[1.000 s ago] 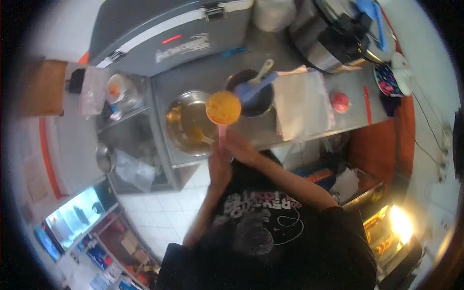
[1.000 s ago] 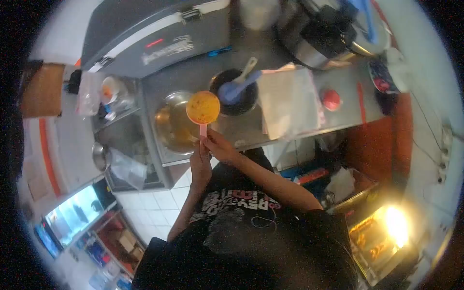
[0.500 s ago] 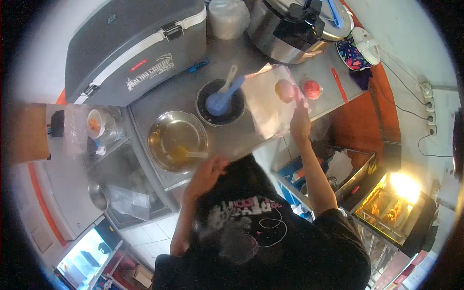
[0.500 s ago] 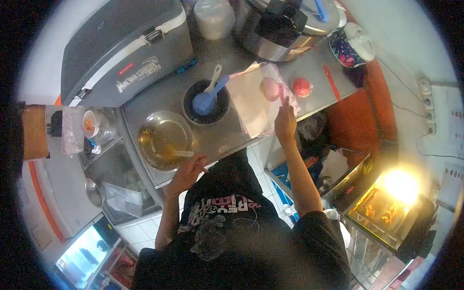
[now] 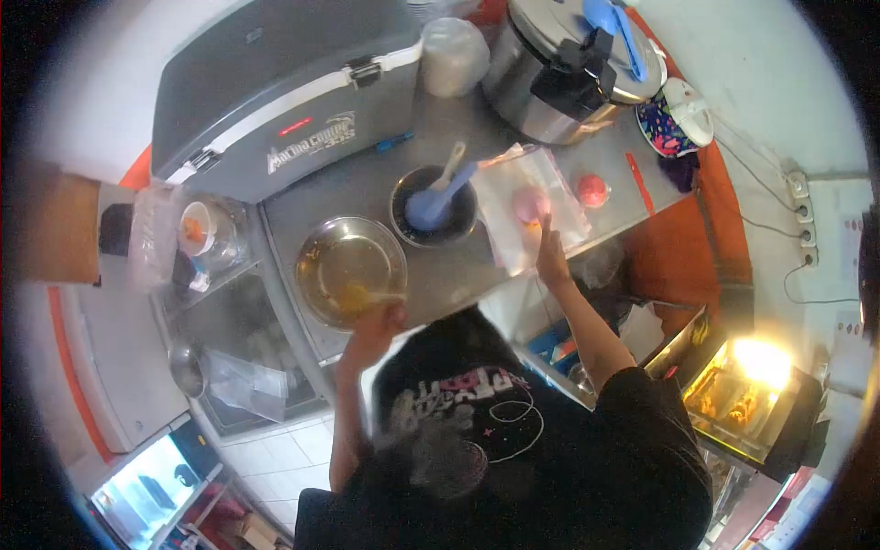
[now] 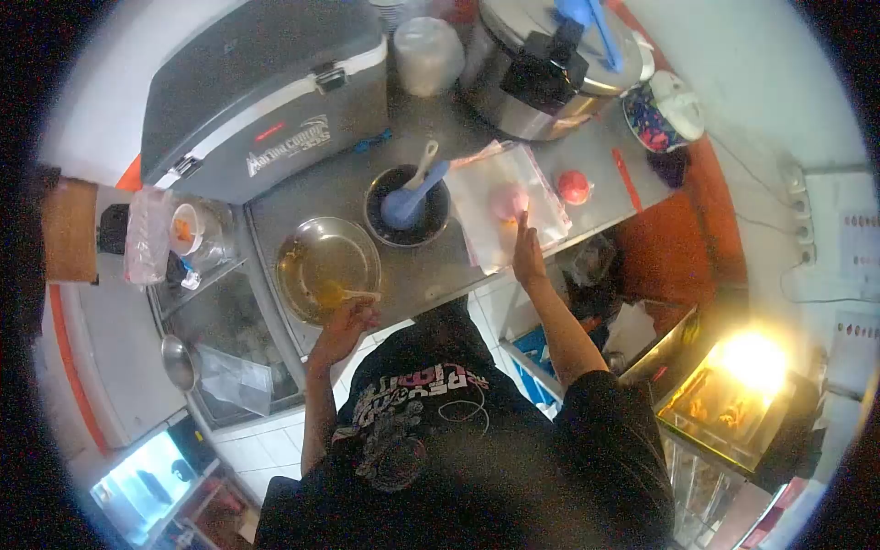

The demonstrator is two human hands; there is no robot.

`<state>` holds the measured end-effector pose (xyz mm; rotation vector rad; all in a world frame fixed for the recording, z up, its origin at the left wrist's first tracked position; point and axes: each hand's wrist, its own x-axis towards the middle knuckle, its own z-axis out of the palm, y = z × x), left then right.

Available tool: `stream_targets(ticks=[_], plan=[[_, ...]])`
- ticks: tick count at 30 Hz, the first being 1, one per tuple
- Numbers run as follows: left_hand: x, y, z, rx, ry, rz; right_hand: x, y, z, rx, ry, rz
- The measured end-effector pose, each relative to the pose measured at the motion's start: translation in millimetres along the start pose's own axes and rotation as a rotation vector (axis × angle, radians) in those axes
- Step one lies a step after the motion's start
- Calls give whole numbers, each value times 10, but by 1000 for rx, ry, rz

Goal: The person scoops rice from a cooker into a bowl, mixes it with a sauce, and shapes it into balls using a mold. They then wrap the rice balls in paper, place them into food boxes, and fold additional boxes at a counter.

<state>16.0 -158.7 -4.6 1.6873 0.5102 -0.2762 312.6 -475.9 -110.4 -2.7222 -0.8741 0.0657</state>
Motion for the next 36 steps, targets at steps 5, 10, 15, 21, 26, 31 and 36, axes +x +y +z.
stream_targets(ticks=[5,10,15,21,26,31,36], plan=[[-163,56,-33,77,78,36,-88,-92,-120,271,2,-47],[-307,-130,-13,43,188,47,-53,-1165,-701,74,175,-339],[-308,-142,57,142,-81,105,73,-2513,-584,243,-337,-646],[-216,-65,338,55,-18,-29,45,-3239,17,218,-222,-727],[28,-99,587,165,-94,42,203,-2809,-609,145,-558,-689],[651,575,862,437,-244,287,53,-1286,-683,415,-476,-322],[1517,286,1783,687,7,585,-49,194,-853,205,-445,-225]])
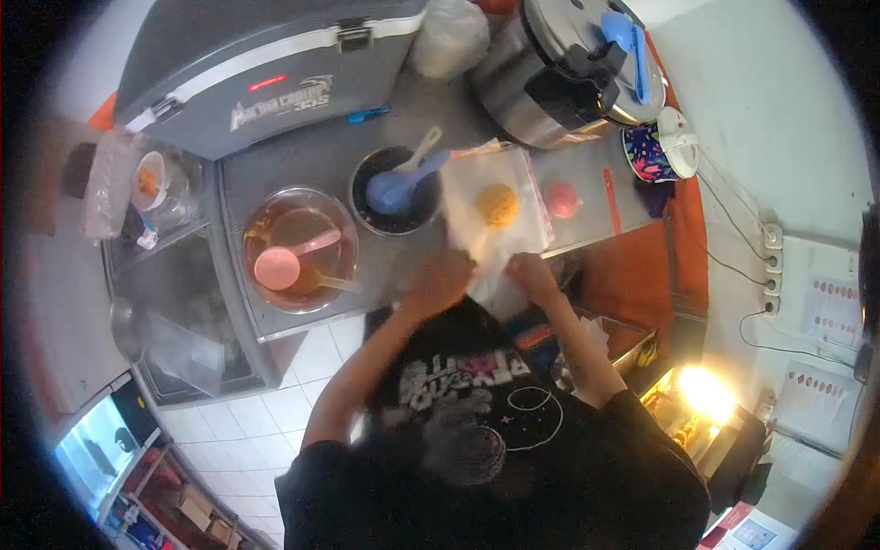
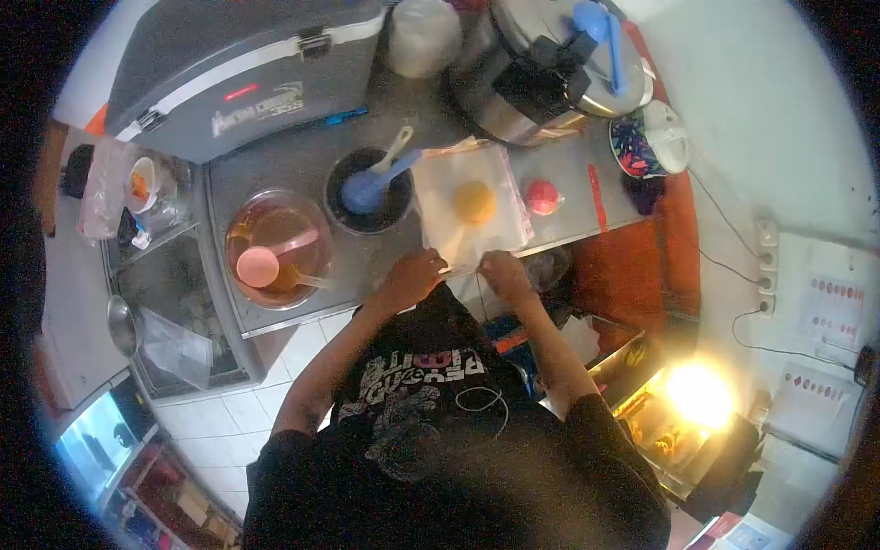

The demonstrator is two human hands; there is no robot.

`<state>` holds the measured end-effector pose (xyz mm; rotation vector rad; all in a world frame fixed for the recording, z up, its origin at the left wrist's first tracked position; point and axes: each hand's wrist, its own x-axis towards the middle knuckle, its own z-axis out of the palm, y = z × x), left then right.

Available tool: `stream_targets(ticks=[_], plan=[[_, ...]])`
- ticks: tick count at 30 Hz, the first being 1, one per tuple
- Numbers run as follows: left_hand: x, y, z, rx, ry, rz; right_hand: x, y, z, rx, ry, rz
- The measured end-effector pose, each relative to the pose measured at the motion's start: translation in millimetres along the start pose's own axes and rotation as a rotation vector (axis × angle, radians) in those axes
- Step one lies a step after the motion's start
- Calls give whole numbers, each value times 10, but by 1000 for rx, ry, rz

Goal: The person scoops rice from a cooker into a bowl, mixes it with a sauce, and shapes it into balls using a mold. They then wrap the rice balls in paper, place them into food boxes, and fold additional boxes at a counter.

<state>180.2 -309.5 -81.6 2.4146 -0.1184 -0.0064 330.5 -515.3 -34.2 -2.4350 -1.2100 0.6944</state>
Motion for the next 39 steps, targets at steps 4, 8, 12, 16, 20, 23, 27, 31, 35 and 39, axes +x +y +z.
stream_targets(ticks=[4,8,12,16,20,23,27,31,35,39], plan=[[258,-127,456,120,239,154,-113,537,-215,-217,15,86],[376,-34,290,-19,-45,-19,-71,860,-260,-217,142,-4],[292,-99,346,78,26,16,-191,1259,-198,-378,194,-102],[603,285,-98,-24,-231,-370,-250,1533,-277,-211,216,-152],[545,282,102,8,-68,-310,-176,1392,-451,-109,168,-63],[574,201,108,274,-335,-169,-56,1373,-429,16,150,-102],[569,214,127,242,-119,-214,58,1360,-329,-42,111,-267],[508,14,157,225,-14,-175,201,1269,-203,-50,109,-387],[452,-148,175,-80,58,-300,346,1208,-78,-6,102,-442],[651,-39,-51,120,-170,-387,474,1132,22,-10,37,-501]])
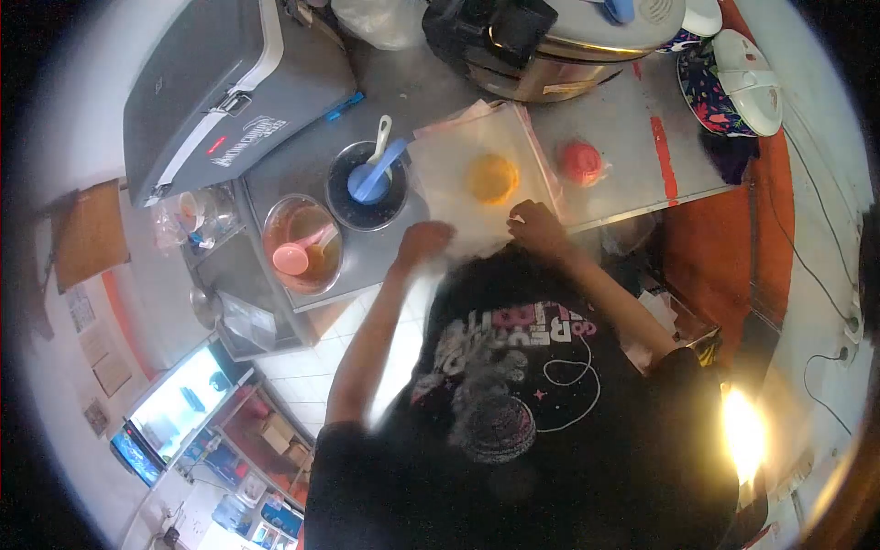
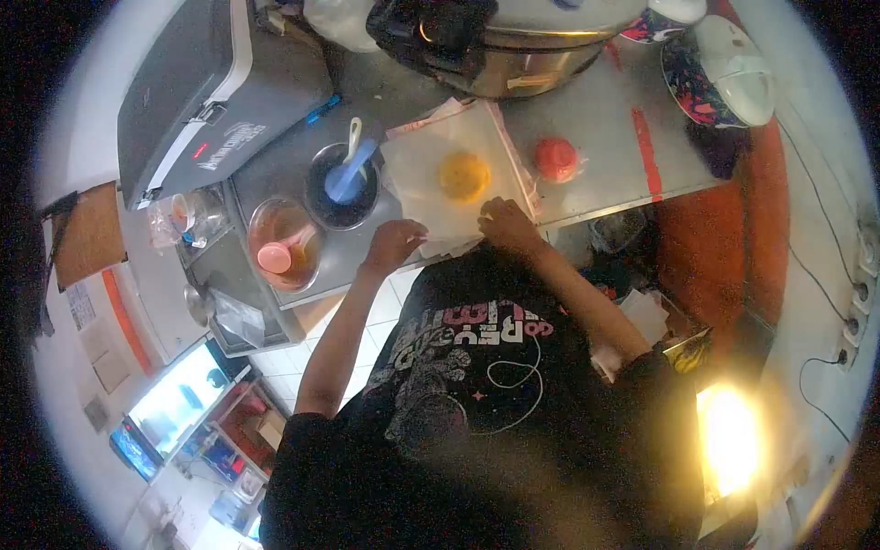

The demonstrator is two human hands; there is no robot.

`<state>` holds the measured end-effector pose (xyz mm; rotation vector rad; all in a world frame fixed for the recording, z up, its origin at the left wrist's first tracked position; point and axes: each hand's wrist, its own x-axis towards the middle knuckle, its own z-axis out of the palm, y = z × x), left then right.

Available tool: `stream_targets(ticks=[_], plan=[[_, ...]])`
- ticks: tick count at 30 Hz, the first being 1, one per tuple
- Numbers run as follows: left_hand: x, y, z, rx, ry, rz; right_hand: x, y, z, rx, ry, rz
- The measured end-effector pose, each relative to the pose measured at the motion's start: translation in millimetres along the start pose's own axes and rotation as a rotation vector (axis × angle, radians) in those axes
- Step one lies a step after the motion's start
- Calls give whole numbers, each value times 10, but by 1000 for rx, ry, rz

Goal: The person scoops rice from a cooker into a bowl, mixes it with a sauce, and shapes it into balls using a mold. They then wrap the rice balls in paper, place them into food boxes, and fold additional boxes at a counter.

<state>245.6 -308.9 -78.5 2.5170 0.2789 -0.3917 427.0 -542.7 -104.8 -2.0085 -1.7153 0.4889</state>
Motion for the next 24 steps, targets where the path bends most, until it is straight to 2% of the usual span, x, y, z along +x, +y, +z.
stream_targets(ticks=[5,7,8,11,13,15,17,20,24], plan=[[55,-9,-151,-227,-42,-5,99,-71,33,109,66,-64],[84,-58,-125,-184,-21,50,153,-145,-42,-65,-98,-44],[100,-82,-112,-140,-3,103,184,-169,-55,-69,-98,-44],[142,-100,-145,-186,-38,78,269,-183,-47,9,-24,-6],[119,-18,-281,-201,-48,66,342,-164,-13,-59,-185,80],[88,79,-388,-216,-62,55,363,-201,-50,-85,-191,92],[75,135,-421,-257,83,148,388,-234,-91,-111,-197,106],[117,-33,-246,-270,0,78,423,-251,-130,-135,-215,136],[134,-29,-263,-213,30,110,421,-268,-165,-94,-185,152]])
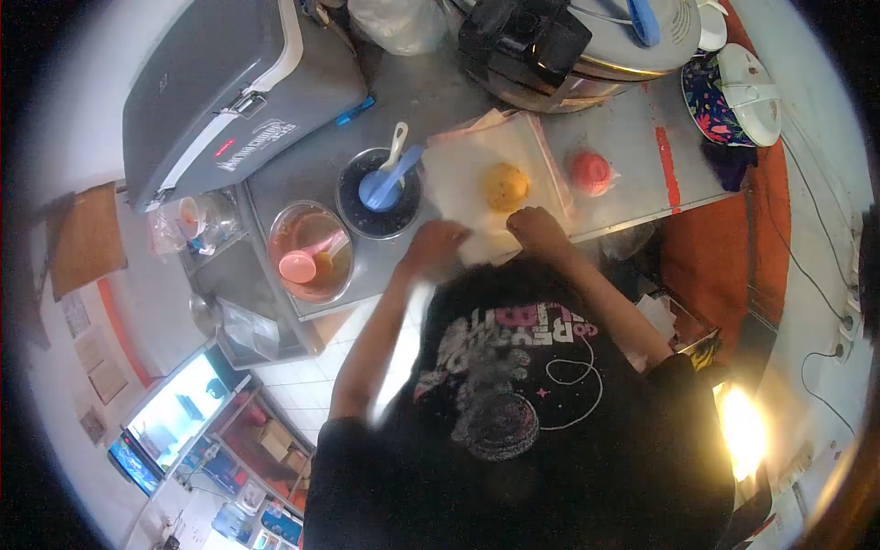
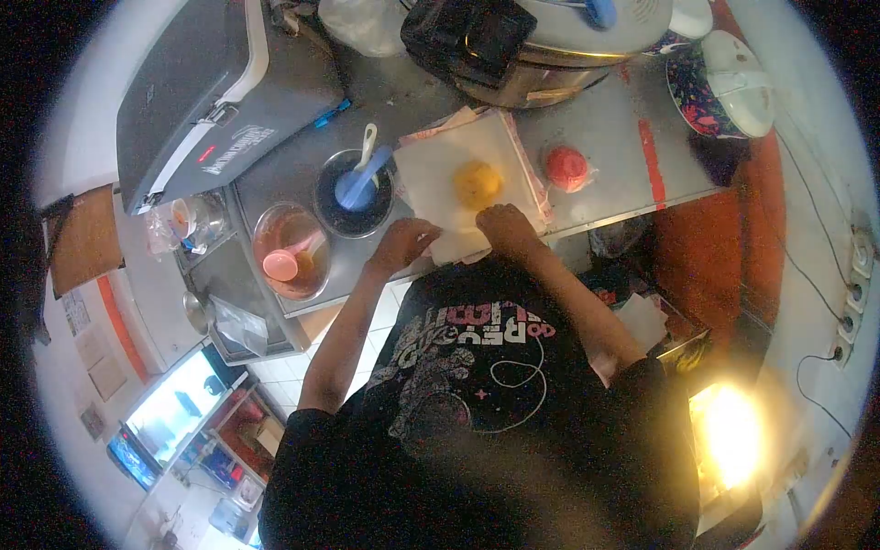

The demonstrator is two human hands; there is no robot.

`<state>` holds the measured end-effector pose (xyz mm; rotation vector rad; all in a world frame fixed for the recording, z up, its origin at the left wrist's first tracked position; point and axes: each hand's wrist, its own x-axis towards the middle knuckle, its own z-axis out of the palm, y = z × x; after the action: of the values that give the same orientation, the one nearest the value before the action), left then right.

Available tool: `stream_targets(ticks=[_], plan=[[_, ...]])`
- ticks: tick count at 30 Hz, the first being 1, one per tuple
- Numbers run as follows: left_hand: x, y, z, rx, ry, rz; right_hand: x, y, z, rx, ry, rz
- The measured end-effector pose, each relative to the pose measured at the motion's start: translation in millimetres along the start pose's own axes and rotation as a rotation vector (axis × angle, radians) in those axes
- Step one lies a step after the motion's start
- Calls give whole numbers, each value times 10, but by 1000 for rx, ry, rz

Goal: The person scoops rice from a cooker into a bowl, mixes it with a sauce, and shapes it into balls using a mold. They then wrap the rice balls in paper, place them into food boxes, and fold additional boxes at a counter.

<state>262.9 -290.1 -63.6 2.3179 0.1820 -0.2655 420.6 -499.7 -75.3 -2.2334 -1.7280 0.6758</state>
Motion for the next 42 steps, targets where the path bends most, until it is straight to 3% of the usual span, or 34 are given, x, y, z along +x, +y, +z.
stream_targets(ticks=[3,5,7,9,11,13,15,18,20,21,23,25,28,29,33,35,36,38,40,42], plan=[[14,102,-85,78,-53,23,5,16,1,58,31,23],[34,70,-53,-93,-24,-96,13,18,7,117,22,59],[43,102,-90,-117,-43,-95,12,18,49,315,154,128],[45,95,-68,-142,-60,-93,24,48,38,245,105,97],[40,25,35,-152,90,17,43,29,16,174,57,68],[95,2,75,-139,58,-9,68,-23,-7,136,134,18],[113,21,83,-125,30,-43,37,-49,-155,69,78,-11],[91,54,114,-131,205,-36,0,66,-228,-53,8,11],[98,-32,229,100,494,189,-94,319,-197,-110,0,68],[136,20,204,99,499,186,-155,511,-158,-42,70,84],[286,177,129,-324,584,-121,-130,752,-231,22,138,95],[435,187,219,-324,699,-171,-29,892,-424,537,196,218],[633,-94,492,-360,882,-270,160,1086,-386,638,250,336],[683,-203,610,-394,955,-320,192,1022,-478,575,298,352],[687,-321,681,-586,905,-273,298,1189,-76,348,260,453],[675,-243,605,-68,860,-306,300,1077,118,-70,435,497],[659,-237,610,-67,863,-310,275,879,55,-69,432,492],[642,-228,598,-15,856,-270,191,348,-188,-201,361,284],[587,-173,567,73,869,-290,89,105,-65,-92,191,61],[497,-124,559,160,883,-305,132,-98,-6,-191,215,38]])
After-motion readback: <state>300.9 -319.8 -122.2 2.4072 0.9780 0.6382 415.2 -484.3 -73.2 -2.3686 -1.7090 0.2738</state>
